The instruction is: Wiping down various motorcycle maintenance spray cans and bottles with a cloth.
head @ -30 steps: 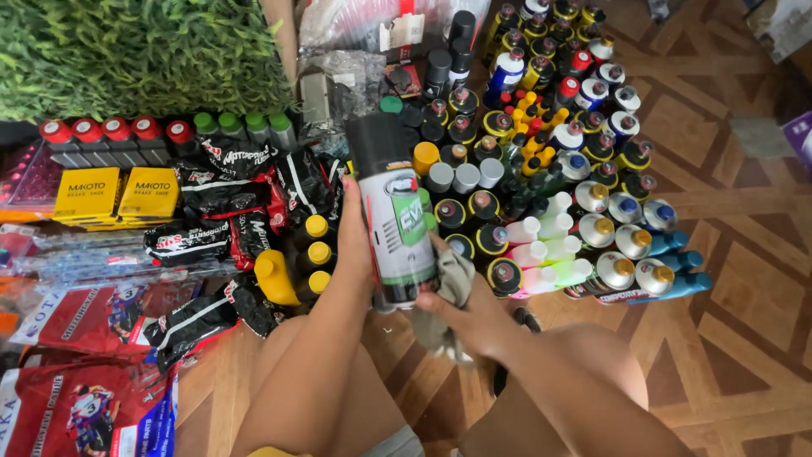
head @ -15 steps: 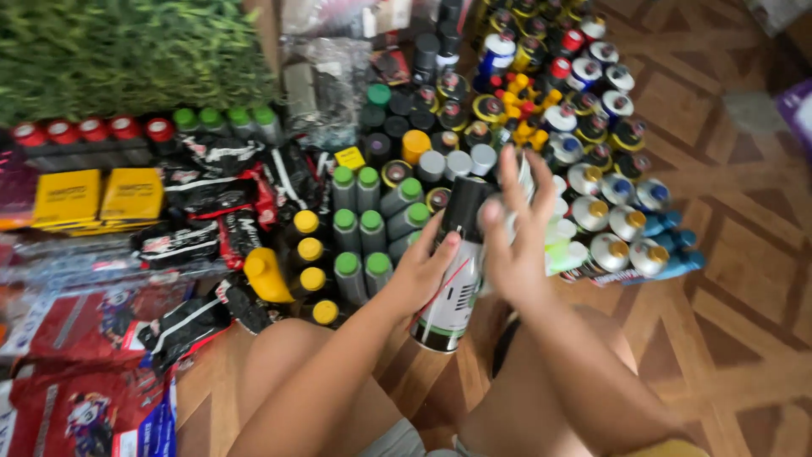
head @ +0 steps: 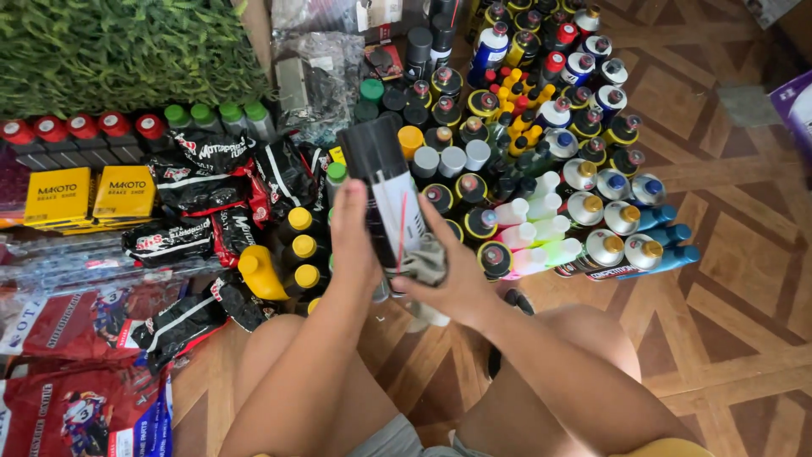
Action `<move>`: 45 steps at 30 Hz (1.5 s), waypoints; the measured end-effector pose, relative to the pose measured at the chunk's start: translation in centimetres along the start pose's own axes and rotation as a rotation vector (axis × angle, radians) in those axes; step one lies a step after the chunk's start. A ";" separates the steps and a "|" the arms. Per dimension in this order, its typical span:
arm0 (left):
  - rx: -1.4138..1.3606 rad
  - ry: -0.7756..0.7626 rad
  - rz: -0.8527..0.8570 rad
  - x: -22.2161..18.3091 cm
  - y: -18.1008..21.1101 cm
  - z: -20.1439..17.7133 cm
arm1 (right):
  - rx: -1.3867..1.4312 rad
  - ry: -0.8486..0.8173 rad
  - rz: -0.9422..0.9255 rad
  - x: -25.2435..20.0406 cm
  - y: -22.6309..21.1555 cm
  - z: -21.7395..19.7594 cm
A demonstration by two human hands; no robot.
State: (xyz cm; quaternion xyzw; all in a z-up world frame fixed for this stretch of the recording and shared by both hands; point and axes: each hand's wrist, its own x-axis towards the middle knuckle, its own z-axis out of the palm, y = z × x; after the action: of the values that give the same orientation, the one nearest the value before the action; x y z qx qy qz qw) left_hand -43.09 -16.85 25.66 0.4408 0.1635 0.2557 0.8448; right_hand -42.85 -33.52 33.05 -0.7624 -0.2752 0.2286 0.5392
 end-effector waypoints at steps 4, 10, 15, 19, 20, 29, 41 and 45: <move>-0.308 -0.124 -0.276 -0.5 1.8 0.0 | 0.413 -0.140 -0.078 0.0 2.1 -1.6; -0.457 -0.472 -0.332 -2.1 3.4 0.6 | 0.453 -0.262 -0.110 0.2 4.2 -2.8; -0.401 -0.409 -0.236 -1.2 2.6 -0.1 | 0.470 0.121 -0.161 1.2 6.3 -3.9; -0.283 -0.387 -0.084 -2.1 3.0 0.7 | 1.092 0.165 -0.335 1.0 2.0 -3.4; -0.286 -0.389 -0.078 -2.1 2.7 0.9 | 1.088 0.161 -0.339 0.6 1.7 -2.4; 0.108 -0.433 -0.176 -3.0 -4.8 -1.0 | -0.155 0.305 -0.402 0.1 1.3 -1.9; -0.309 -0.593 -0.742 -3.8 2.2 1.0 | 0.693 0.399 0.012 3.8 5.5 -6.4; -0.498 -0.295 -0.427 -0.9 2.7 -0.2 | 0.539 0.145 -0.062 1.7 5.3 -3.6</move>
State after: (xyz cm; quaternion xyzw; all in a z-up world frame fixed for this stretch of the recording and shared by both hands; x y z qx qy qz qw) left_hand -44.71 -15.86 27.84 0.2096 0.0610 0.0388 0.9751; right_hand -38.35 -36.33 29.10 -0.5973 -0.1882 0.2220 0.7474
